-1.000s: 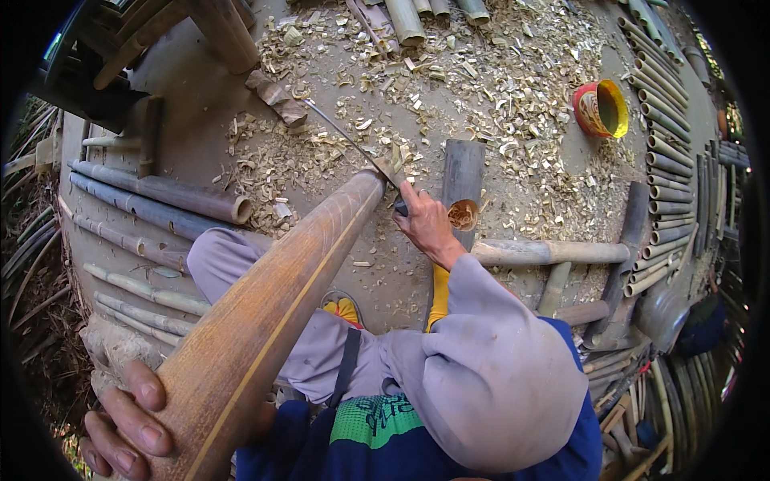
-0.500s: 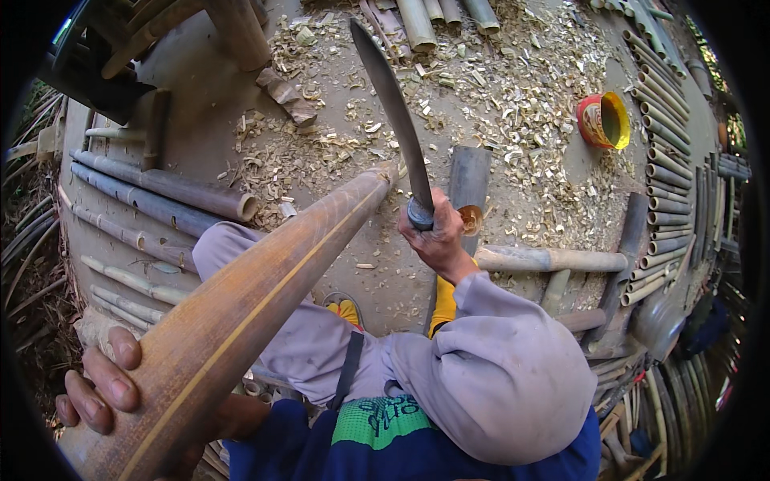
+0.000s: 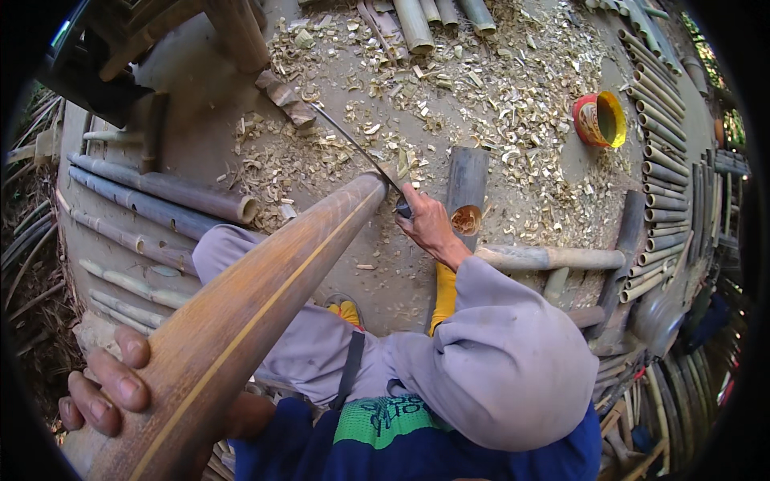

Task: The person sits on the ground and uses a curved knife to hollow out and smooth the interior of a bamboo segment. They then switch to a long bamboo pole, using the knife to scrape and smooth its exterior surface.

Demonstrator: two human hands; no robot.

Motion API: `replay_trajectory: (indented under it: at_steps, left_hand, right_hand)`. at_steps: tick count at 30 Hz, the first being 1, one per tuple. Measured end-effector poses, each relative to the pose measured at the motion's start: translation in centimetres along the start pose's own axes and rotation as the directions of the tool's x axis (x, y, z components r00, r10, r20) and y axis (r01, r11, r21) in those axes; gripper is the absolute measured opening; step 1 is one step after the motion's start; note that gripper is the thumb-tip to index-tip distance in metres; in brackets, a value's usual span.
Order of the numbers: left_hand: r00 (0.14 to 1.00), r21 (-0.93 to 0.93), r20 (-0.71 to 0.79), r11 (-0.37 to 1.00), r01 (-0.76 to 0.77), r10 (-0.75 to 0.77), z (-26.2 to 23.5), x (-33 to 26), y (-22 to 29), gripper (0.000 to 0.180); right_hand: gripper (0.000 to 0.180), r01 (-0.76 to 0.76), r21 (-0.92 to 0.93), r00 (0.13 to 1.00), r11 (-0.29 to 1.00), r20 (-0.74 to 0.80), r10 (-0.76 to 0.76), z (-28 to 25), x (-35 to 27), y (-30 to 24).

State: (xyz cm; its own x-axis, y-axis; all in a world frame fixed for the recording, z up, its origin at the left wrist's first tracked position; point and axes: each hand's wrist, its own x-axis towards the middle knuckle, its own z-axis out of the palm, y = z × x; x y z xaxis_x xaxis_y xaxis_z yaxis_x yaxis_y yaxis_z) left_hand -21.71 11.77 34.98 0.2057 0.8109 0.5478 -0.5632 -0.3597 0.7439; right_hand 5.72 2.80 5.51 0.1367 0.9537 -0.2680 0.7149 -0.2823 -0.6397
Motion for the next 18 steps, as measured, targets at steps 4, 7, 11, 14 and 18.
replay_trajectory:
  at_steps: [4, 7, 11, 14, 18]
  left_hand:
    - [0.998, 0.101, -0.039, 0.994, -0.036, 0.040, 0.7, 0.0, -0.9, 0.085]
    - [0.998, 0.058, -0.028, 0.997, -0.051, 0.053, 1.2, 0.3, -1.1, 0.084]
    - [0.998, 0.092, 0.003, 0.994, -0.055, 0.055, 2.0, 0.8, -1.0, 0.084]
    - [0.998, 0.123, -0.021, 0.991, -0.057, 0.060, 1.5, 0.1, -1.4, 0.084]
    - [0.930, 0.442, -0.292, 0.894, -0.076, 0.224, 2.0, -0.3, -1.7, 0.084]
  right_hand:
    - [0.047, 0.124, 0.251, 0.977, 0.960, -0.198, -0.075, -1.7, -0.2, -1.3]
    - [0.045, 0.303, 0.351, 0.863, 0.886, -0.496, -0.099, -3.3, -0.9, -4.4]
    - [0.056, 0.107, 0.052, 0.994, 0.993, -0.031, -0.106, 1.0, 0.9, 1.7]
    - [0.054, 0.090, 0.129, 0.993, 0.988, -0.092, -0.078, -0.7, 0.6, 0.1]
    - [0.049, 0.316, 0.222, 0.898, 0.922, -0.383, -0.216, -2.3, -0.3, -2.7]
